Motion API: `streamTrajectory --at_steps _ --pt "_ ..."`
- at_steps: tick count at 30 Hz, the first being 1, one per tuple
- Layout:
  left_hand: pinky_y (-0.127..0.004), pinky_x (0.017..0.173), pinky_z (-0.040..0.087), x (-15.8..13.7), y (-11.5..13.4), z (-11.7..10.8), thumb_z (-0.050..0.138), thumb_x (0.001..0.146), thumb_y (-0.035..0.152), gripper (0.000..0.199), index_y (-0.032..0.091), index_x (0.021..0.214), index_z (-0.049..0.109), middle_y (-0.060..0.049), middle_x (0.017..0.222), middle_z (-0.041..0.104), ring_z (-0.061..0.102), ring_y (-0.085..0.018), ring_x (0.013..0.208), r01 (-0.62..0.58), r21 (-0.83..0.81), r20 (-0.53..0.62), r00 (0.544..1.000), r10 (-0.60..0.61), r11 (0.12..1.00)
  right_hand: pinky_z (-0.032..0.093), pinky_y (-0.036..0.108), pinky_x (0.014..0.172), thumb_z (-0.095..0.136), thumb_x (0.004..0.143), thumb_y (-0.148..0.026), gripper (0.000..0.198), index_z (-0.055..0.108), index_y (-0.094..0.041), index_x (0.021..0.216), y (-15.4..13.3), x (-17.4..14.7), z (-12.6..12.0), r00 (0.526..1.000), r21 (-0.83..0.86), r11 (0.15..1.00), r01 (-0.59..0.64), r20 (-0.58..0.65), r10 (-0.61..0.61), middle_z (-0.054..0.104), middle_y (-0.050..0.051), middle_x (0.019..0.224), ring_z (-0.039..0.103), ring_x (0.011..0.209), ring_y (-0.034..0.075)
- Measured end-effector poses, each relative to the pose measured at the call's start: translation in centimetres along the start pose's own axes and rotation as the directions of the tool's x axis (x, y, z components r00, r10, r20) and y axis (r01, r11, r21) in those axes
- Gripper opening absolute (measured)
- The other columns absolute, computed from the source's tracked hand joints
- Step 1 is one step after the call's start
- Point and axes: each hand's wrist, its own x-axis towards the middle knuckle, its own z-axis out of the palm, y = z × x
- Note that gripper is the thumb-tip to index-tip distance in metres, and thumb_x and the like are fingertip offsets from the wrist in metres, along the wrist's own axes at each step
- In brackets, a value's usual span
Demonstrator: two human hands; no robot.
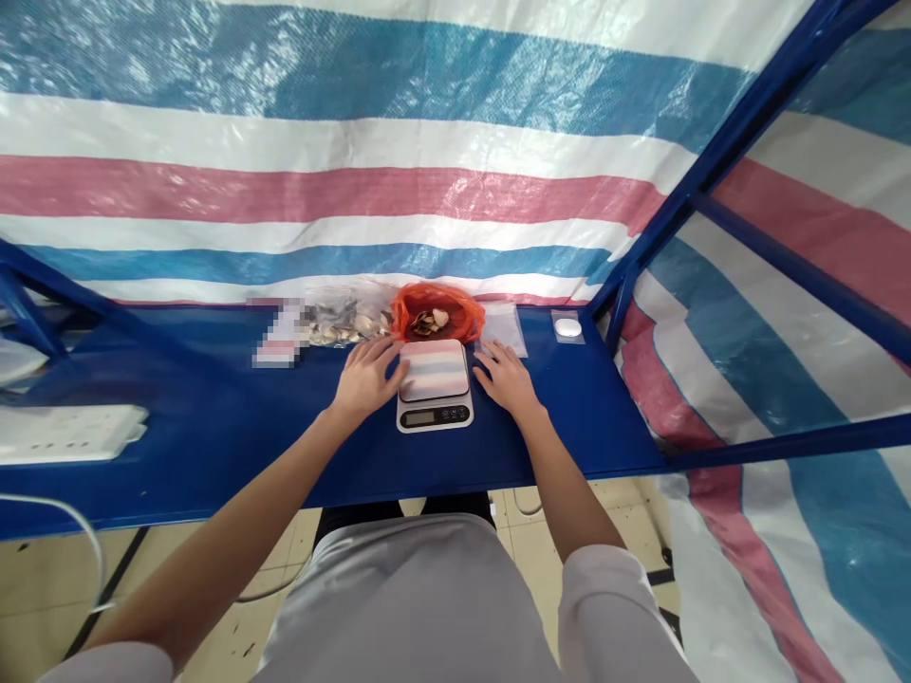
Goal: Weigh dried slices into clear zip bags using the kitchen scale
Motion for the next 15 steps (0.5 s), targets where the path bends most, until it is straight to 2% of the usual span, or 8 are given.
streamTrajectory --at_steps 3,6,15 --pt "-0.048 0.115 0.040 -1.8 -2.0 -0.3 0.042 0.100 0.038 0.045 0.015 0.128 0.068 -0.015 0.136 0.067 0.058 -0.031 0.132 0.108 0.015 0.013 0.994 -0.108 0.994 0.041 0.051 0.120 0.051 0.101 -0.035 0.036 0.069 -0.019 0.129 -0.5 -0.6 0.6 0.999 -0.019 0.999 -0.044 0.017 0.044 0.057 0.012 0.149 0.049 0.143 0.033" --pt "-0.050 0.118 0.036 -3.0 -3.1 0.0 0.041 0.099 0.038 0.047 0.014 0.129 0.068 -0.017 0.138 0.066 0.057 -0.032 0.134 0.166 0.038 0.071 0.983 -0.169 0.985 0.040 0.053 0.120 0.050 0.101 -0.036 0.040 0.067 -0.018 0.132 -0.7 -1.0 1.1 0.995 -0.019 0.996 -0.086 0.048 0.087 0.056 0.013 0.150 0.047 0.144 0.034" --pt "-0.062 0.121 0.027 -3.7 -3.3 0.8 0.042 0.099 0.045 0.056 0.018 0.145 0.058 -0.016 0.158 0.045 0.039 -0.038 0.148 0.147 0.118 0.244 0.954 -0.172 0.982 0.034 0.055 0.122 0.043 0.104 -0.039 0.045 0.062 -0.019 0.140 -1.0 -1.1 1.3 0.982 -0.006 0.992 -0.127 0.136 0.127 0.051 0.012 0.155 0.044 0.147 0.033"
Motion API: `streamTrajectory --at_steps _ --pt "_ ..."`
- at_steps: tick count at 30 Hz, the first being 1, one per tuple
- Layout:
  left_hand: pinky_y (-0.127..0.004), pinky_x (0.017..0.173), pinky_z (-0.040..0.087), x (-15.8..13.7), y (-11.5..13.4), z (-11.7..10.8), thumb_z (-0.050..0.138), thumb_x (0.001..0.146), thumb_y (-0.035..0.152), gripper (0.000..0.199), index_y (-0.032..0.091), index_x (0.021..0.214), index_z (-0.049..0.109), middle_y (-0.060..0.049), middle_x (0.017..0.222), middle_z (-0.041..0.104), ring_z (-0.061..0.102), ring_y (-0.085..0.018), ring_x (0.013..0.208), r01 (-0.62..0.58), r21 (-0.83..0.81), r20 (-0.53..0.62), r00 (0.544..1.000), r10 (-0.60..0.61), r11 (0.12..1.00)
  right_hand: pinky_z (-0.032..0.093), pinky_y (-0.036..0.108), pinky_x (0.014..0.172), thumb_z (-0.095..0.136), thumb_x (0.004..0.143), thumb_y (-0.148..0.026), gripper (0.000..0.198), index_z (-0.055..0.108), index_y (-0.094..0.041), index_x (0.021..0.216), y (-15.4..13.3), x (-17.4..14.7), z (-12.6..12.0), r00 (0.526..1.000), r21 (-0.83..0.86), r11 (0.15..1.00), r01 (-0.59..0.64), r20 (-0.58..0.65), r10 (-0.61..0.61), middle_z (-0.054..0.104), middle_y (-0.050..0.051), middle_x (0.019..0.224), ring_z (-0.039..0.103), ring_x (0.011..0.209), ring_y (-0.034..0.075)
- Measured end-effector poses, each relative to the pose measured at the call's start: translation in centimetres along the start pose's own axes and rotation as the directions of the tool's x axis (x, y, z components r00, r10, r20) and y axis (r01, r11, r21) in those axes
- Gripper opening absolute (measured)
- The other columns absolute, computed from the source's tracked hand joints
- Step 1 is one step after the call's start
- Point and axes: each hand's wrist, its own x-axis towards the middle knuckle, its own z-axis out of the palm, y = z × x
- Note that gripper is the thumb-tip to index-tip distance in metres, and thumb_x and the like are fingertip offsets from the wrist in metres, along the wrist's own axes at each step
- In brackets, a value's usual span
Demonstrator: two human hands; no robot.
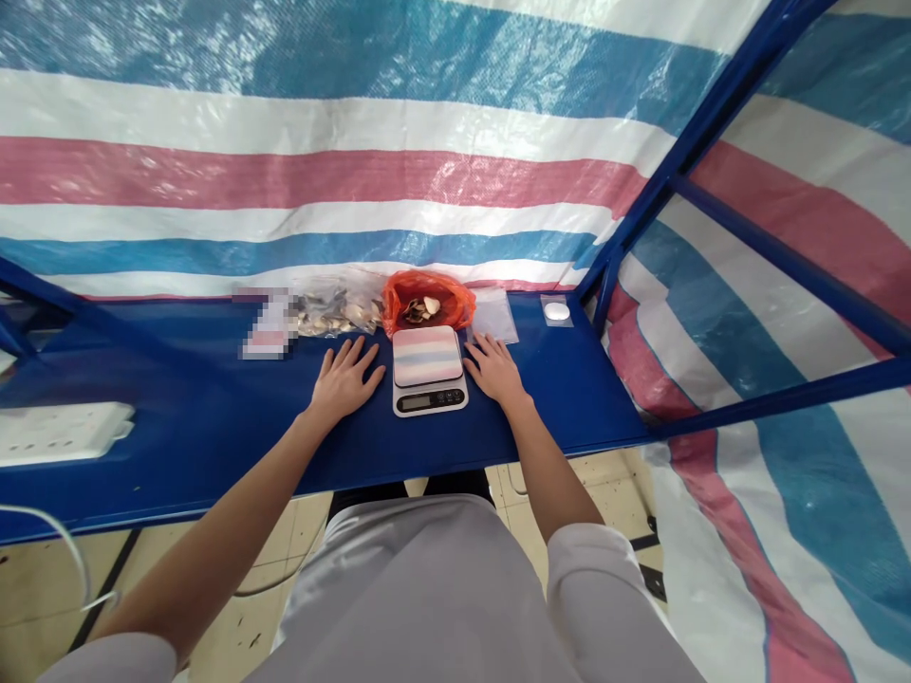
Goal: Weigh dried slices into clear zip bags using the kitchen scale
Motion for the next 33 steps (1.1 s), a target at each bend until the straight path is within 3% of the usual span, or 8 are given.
streamTrajectory --at_steps 13,24,29,33 --pt "-0.063 0.121 0.026 0.0 0.2 -0.1 0.042 0.099 0.047 0.058 0.020 0.149 0.053 -0.016 0.160 0.042 0.037 -0.038 0.149 0.005 0.008 0.028 1.000 -0.005 1.000 0.031 0.054 0.124 0.041 0.105 -0.038 0.046 0.059 -0.021 0.144 -0.4 0.0 -0.5 0.999 -0.017 1.000 -0.025 0.046 0.026 0.049 0.011 0.157 0.041 0.149 0.031" --pt "-0.061 0.121 0.028 0.0 0.1 0.0 0.045 0.098 0.047 0.056 0.019 0.146 0.057 -0.015 0.158 0.045 0.039 -0.038 0.148 0.014 -0.016 -0.002 1.000 -0.014 1.000 0.035 0.054 0.122 0.045 0.103 -0.037 0.044 0.062 -0.020 0.139 -0.2 0.0 -0.2 1.000 -0.006 1.000 -0.017 0.001 0.017 0.052 0.011 0.154 0.045 0.146 0.032" --pt "-0.054 0.120 0.035 -0.4 0.0 -0.4 0.046 0.097 0.044 0.048 0.021 0.134 0.066 -0.013 0.148 0.058 0.049 -0.033 0.142 -0.008 -0.076 -0.147 0.989 -0.003 0.997 0.044 0.050 0.118 0.045 0.103 -0.033 0.039 0.067 -0.023 0.133 0.1 0.0 -0.4 0.992 0.063 0.998 0.012 -0.126 -0.004 0.060 0.009 0.147 0.051 0.142 0.029" --pt "-0.050 0.119 0.038 0.1 0.2 -2.2 0.045 0.098 0.042 0.043 0.020 0.127 0.069 -0.014 0.139 0.066 0.055 -0.031 0.137 -0.077 -0.102 -0.241 0.969 0.050 0.992 0.048 0.047 0.115 0.042 0.104 -0.034 0.039 0.069 -0.023 0.130 0.4 0.5 -1.0 0.978 0.111 0.993 0.030 -0.210 -0.006 0.064 0.009 0.142 0.053 0.141 0.028"
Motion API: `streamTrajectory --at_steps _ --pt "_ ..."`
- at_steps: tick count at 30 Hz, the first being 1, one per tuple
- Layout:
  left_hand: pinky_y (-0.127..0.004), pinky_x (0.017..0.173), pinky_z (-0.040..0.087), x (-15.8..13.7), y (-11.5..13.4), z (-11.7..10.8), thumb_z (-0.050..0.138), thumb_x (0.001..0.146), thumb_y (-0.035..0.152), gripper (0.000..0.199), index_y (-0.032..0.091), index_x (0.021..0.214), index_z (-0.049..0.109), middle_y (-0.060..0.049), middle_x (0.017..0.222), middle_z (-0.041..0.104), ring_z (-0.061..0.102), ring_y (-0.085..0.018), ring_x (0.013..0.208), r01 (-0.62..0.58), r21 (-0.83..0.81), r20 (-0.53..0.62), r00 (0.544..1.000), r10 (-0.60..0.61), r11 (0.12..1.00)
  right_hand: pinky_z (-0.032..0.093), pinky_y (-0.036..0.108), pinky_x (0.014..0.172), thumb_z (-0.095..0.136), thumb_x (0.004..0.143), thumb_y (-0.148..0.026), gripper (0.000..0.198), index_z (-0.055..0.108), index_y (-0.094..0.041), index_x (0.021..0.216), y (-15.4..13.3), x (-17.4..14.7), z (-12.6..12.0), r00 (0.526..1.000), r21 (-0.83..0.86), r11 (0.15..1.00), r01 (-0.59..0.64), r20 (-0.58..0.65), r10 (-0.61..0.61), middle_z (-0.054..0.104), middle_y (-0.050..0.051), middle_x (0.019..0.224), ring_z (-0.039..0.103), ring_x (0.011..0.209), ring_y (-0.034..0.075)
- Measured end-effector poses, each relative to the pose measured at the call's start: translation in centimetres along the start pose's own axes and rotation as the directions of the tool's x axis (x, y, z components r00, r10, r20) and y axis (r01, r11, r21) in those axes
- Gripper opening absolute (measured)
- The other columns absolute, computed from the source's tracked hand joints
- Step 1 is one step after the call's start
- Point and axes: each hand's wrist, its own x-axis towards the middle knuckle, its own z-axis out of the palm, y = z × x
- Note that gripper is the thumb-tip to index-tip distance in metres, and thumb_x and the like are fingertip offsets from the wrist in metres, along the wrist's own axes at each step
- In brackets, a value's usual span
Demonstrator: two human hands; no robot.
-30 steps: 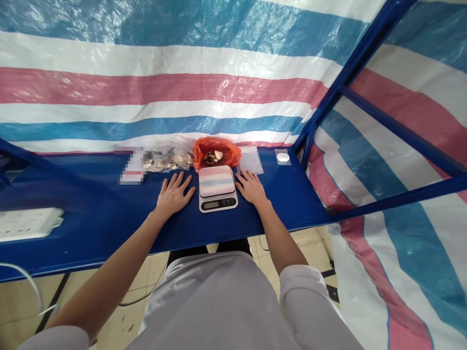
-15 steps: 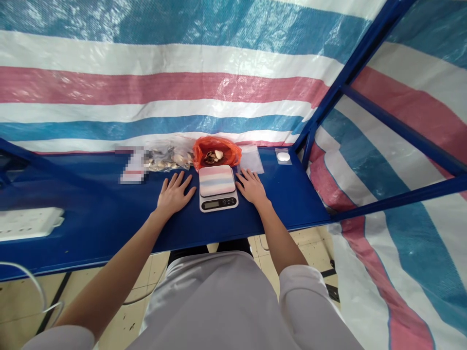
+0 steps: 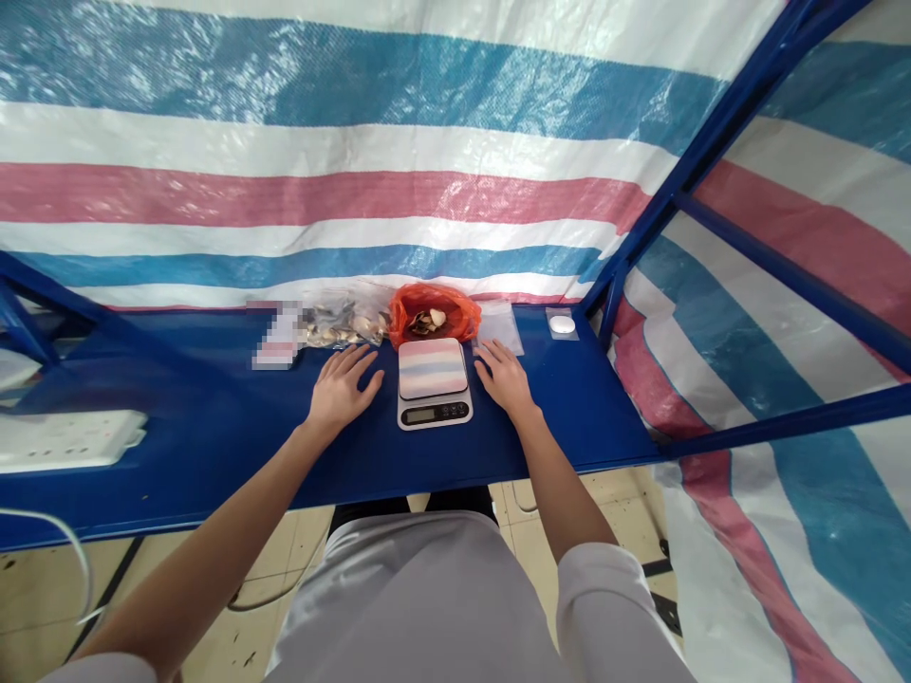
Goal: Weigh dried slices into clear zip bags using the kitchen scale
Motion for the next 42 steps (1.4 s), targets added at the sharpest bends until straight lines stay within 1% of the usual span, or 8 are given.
streamTrajectory --at_steps 3,7,12,19,28,33,39,42 --pt "-0.047 0.118 0.039 2.0 0.1 -1.4 0.045 0.099 0.040 0.041 0.020 0.127 0.067 -0.013 0.138 0.066 0.056 -0.029 0.136 -0.043 0.005 -0.031 0.999 0.043 0.999 0.048 0.047 0.115 0.044 0.103 -0.034 0.039 0.069 -0.021 0.129 0.5 1.0 -0.2 1.000 -0.004 1.000 -0.004 0.000 0.004 0.065 0.010 0.140 0.054 0.140 0.029" --pt "-0.048 0.118 0.039 5.2 -0.8 -2.2 0.043 0.098 0.035 0.041 0.018 0.129 0.066 -0.014 0.142 0.063 0.052 -0.031 0.139 -0.108 0.062 0.015 0.994 0.108 0.992 0.047 0.049 0.115 0.045 0.102 -0.032 0.038 0.071 -0.020 0.127 1.4 2.3 0.1 0.999 -0.039 0.999 -0.020 0.039 0.021 0.066 0.011 0.139 0.054 0.139 0.030" --pt "-0.050 0.121 0.034 8.1 -2.8 -1.4 0.045 0.093 0.028 0.048 0.017 0.137 0.061 -0.014 0.147 0.058 0.047 -0.032 0.143 -0.213 0.128 0.172 0.967 0.190 0.969 0.045 0.051 0.117 0.047 0.101 -0.032 0.038 0.070 -0.019 0.128 2.1 2.5 1.2 0.996 -0.080 0.997 -0.018 0.085 0.024 0.065 0.012 0.140 0.054 0.139 0.031" --pt "-0.055 0.121 0.032 9.7 -4.9 -0.6 0.053 0.078 0.017 0.064 0.015 0.142 0.058 -0.018 0.154 0.050 0.042 -0.037 0.146 -0.351 0.172 0.411 0.875 0.256 0.920 0.046 0.052 0.115 0.046 0.102 -0.035 0.038 0.070 -0.022 0.128 2.2 2.0 2.3 0.998 -0.095 0.995 -0.005 0.067 0.011 0.067 0.011 0.137 0.056 0.137 0.031" --pt "-0.049 0.109 0.047 10.1 -5.6 0.0 0.044 0.090 0.012 0.044 0.025 0.124 0.069 -0.012 0.138 0.065 0.057 -0.033 0.132 -0.315 0.147 0.321 0.912 0.256 0.938 0.042 0.055 0.117 0.044 0.103 -0.035 0.039 0.069 -0.020 0.130 1.9 2.1 2.3 0.995 -0.090 0.996 -0.011 0.096 0.019 0.065 0.012 0.140 0.056 0.137 0.032" --pt "-0.046 0.107 0.049 10.3 -6.2 0.3 0.042 0.095 0.016 0.038 0.020 0.119 0.071 -0.013 0.131 0.068 0.061 -0.032 0.127 -0.303 0.109 0.308 0.916 0.258 0.947 0.042 0.052 0.118 0.045 0.104 -0.035 0.038 0.069 -0.021 0.129 1.9 2.1 2.2 0.996 -0.101 0.995 -0.007 0.091 0.016 0.065 0.011 0.140 0.056 0.136 0.031" --pt "-0.043 0.104 0.051 10.3 -6.7 0.4 0.039 0.099 0.020 0.038 0.020 0.124 0.068 -0.013 0.134 0.067 0.062 -0.029 0.125 -0.291 0.086 0.277 0.926 0.258 0.953 0.041 0.052 0.118 0.046 0.104 -0.034 0.038 0.068 -0.019 0.131 1.7 2.1 2.1 0.993 -0.103 0.994 -0.023 0.109 0.034 0.064 0.012 0.141 0.055 0.138 0.031" --pt "-0.043 0.105 0.050 10.5 -6.7 0.2 0.042 0.098 0.019 0.036 0.018 0.121 0.070 -0.015 0.131 0.068 0.063 -0.029 0.124 -0.284 0.067 0.309 0.917 0.251 0.956 0.040 0.051 0.119 0.047 0.103 -0.033 0.038 0.068 -0.020 0.132 1.7 2.1 2.1 0.992 -0.100 0.994 -0.034 0.119 0.045 0.064 0.012 0.141 0.054 0.138 0.031"
